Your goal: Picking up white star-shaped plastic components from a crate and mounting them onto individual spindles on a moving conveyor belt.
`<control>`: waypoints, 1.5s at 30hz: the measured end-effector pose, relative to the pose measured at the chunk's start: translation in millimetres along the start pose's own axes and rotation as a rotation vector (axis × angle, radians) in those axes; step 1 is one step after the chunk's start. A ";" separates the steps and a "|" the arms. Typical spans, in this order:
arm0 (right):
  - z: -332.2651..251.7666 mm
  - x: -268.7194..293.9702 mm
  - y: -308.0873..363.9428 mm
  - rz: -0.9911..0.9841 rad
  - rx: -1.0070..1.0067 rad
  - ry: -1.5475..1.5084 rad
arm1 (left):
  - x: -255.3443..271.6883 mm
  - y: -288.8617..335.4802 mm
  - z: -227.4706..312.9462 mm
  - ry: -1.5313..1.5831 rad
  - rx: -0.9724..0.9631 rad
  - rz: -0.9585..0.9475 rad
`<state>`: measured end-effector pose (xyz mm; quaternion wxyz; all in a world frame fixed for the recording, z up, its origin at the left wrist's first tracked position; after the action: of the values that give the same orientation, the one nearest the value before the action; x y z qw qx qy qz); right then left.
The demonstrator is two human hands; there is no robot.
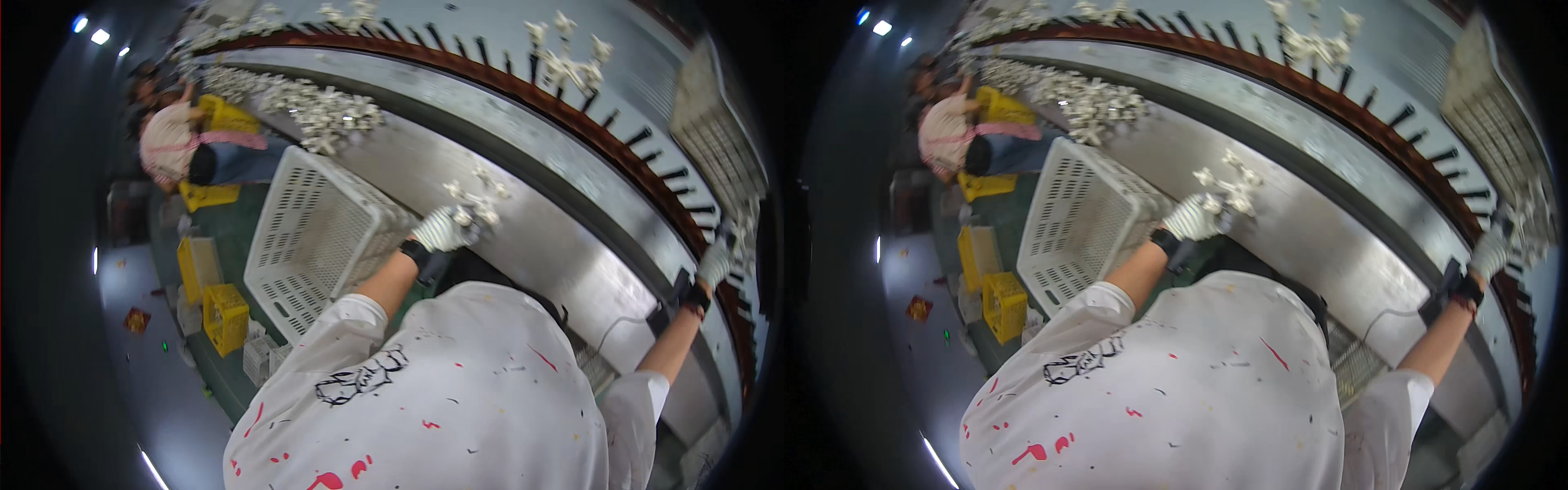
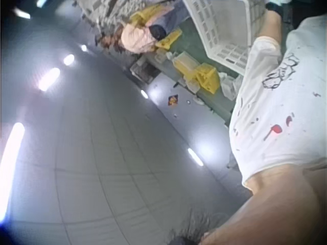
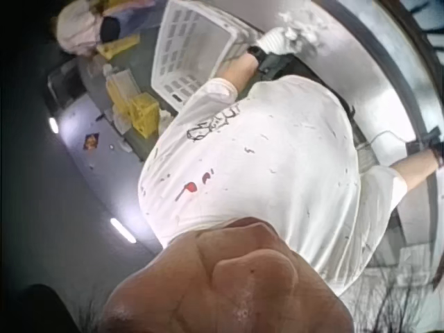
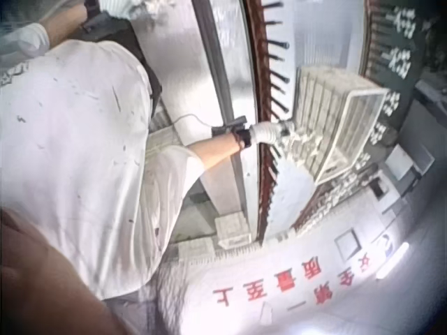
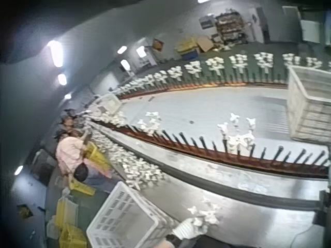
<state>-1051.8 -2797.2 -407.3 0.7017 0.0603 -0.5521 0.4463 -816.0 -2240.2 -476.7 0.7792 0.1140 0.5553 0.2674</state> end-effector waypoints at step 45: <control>225.5 84.7 86.5 0.321 -0.688 -1.652 | -294.8 -28.7 -177.3 -0.587 0.307 -0.079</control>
<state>-1275.0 -2828.5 -286.0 -0.0086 0.0708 -0.9839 0.1641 -1042.8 -2445.4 -316.6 0.8894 0.2806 0.3449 0.1061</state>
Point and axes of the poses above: each hand's wrist, its own y-axis away from the middle knuckle, its own x-axis out of the back of the hand, z = x × y, the point moved 5 cm from there along -y, towards the middle knuckle, and after that the axes turned 4 degrees about -z, right-handed, at the moved point
